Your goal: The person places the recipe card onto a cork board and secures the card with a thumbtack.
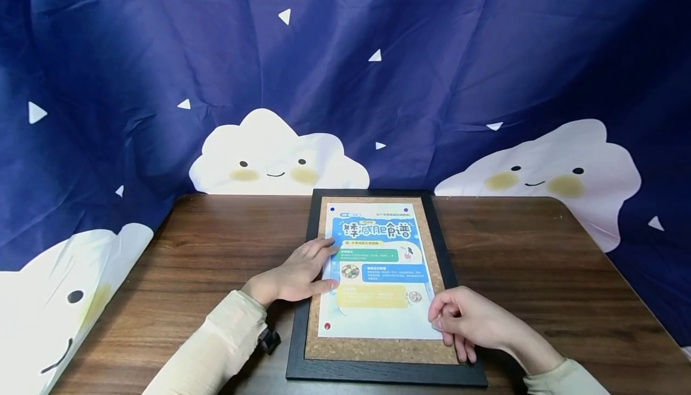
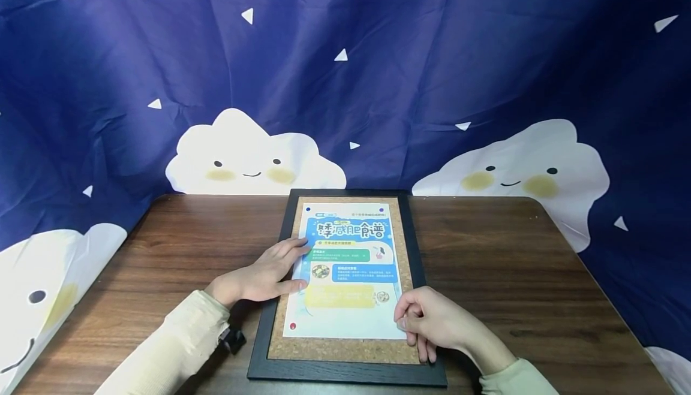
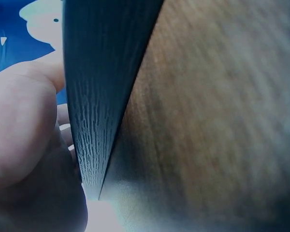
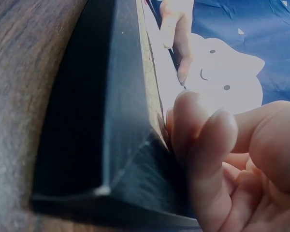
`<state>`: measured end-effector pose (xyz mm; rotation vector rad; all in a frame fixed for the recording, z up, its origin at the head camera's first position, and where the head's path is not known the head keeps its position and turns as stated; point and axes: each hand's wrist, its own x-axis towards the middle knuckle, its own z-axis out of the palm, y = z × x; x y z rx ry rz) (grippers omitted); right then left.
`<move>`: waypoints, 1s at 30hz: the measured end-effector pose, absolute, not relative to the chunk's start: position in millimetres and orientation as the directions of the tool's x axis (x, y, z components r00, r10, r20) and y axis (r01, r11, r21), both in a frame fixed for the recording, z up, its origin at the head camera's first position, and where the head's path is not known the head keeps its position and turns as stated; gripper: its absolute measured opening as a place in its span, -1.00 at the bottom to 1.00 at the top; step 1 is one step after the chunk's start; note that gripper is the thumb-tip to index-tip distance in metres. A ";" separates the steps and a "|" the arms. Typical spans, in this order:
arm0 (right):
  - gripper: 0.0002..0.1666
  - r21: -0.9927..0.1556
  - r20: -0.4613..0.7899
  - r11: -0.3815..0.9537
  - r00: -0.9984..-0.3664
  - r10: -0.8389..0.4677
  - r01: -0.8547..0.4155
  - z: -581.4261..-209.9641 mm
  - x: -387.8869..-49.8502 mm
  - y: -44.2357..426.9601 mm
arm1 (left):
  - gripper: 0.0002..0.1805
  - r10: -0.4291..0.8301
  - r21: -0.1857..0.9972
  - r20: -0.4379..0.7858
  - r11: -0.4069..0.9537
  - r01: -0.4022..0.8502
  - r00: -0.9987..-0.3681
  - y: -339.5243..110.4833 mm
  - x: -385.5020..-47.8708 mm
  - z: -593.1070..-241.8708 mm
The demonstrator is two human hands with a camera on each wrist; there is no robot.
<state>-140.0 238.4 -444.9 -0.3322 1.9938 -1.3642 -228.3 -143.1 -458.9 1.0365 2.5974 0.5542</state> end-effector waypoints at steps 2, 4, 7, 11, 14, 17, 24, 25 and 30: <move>-0.91 -0.894 -0.396 0.416 -0.727 -0.562 0.166 -443.8 -140.1 238.1 | -0.14 0.702 0.443 -0.128 0.673 0.593 -0.701 -143.0 -228.0 -458.7; -0.91 -0.893 -0.400 0.417 -0.724 -0.563 0.169 -442.8 -140.5 237.8 | -0.14 0.701 0.436 -0.128 0.675 0.595 -0.701 -143.0 -228.1 -458.9; -0.93 -0.885 -0.413 0.432 -0.721 -0.557 0.174 -441.1 -141.7 237.3 | -0.14 0.704 0.437 -0.123 0.672 0.598 -0.700 -142.9 -228.0 -457.8; -0.94 -0.875 -0.431 0.449 -0.717 -0.547 0.184 -439.2 -142.8 236.4 | -0.15 0.707 0.445 -0.120 0.666 0.599 -0.697 -142.9 -228.3 -457.7; -0.94 -0.876 -0.430 0.448 -0.714 -0.553 0.180 -438.9 -143.0 236.3 | -0.15 0.709 0.450 -0.116 0.662 0.600 -0.695 -142.6 -228.1 -458.2; -0.96 -0.878 -0.426 0.447 -0.709 -0.562 0.173 -439.0 -143.8 236.7 | -0.15 0.706 0.450 -0.120 0.666 0.595 -0.698 -142.1 -228.0 -458.6; -0.98 -0.874 -0.433 0.453 -0.705 -0.562 0.177 -439.5 -144.8 236.8 | -0.14 0.712 0.465 -0.097 0.650 0.600 -0.696 -142.7 -227.9 -461.1; -0.97 -0.875 -0.431 0.453 -0.705 -0.563 0.173 -439.5 -144.7 236.6 | -0.14 0.711 0.468 -0.091 0.648 0.600 -0.697 -143.0 -228.4 -462.4; -0.94 -0.876 -0.425 0.455 -0.704 -0.568 0.162 -438.0 -145.6 235.5 | -0.13 0.707 0.463 -0.082 0.651 0.601 -0.703 -144.3 -233.1 -472.5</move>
